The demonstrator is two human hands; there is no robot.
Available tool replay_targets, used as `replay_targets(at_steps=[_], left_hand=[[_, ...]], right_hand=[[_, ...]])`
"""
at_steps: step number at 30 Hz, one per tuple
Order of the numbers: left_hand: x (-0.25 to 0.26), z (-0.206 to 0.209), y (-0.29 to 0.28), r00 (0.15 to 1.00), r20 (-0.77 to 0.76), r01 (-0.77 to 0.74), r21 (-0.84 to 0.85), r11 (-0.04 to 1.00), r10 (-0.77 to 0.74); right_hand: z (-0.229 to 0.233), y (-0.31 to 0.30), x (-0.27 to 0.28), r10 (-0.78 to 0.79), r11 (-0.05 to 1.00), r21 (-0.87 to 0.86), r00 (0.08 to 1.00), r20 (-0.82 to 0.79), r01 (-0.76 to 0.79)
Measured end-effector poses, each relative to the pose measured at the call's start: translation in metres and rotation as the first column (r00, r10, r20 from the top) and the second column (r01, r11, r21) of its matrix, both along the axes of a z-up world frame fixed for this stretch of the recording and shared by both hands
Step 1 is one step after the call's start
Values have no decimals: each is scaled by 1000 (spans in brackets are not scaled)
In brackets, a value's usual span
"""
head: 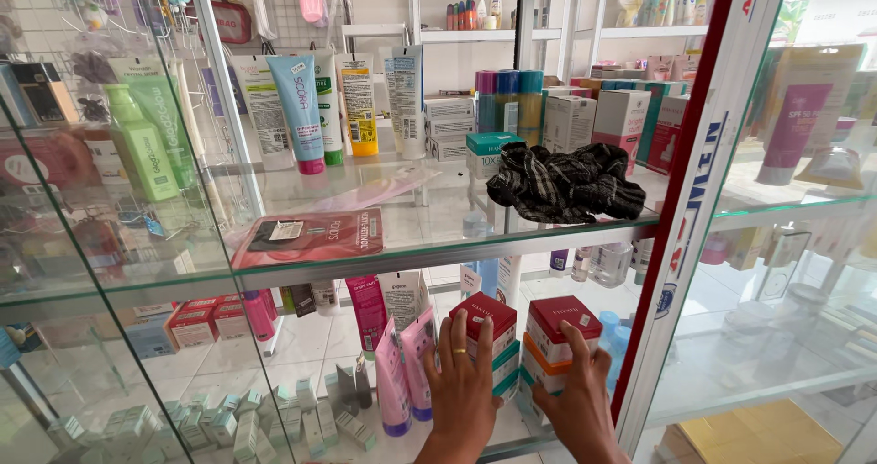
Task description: The person wipes the glass shelves of a display cabinet with a dark cloth and rearranges cosmetic products. They handle tubes, boxes, and bottles, moving them aside to clean the shelf surface and then placing them back in organized stacks.
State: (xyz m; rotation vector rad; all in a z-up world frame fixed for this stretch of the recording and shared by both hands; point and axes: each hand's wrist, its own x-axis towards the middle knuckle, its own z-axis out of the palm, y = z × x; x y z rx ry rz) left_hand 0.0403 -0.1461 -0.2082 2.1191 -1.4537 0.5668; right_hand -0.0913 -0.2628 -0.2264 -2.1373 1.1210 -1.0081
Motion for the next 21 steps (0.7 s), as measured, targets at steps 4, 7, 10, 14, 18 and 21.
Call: replay_targets(at_steps=[4,7,10,14,18,21], left_hand=[[5,-45,-11,968,-191,109,-261,959,-162],[6,-88,-24,903,-322,101,-484,869,-284],[9,-123,-46,854,-401,37,-588,808,-331],[7,-141,-76,785,-524,-92,-628,773,-332],[6,-125,-94,610,-686,-217,-625,749,-396],[2,-106,-95,418,-816,-294,-539,790,-401]], right_hand=[[-16,-32,19,53,997,-56,998,-35,-55],[-23,-51,33,144,978,-160,989,35,-137],[-24,-63,40,240,952,-195,971,3,-234],[-22,-73,36,317,943,-109,948,-5,-316],[-24,-75,30,482,876,-120,851,209,-467],[-20,-81,29,294,875,173,779,553,-453]])
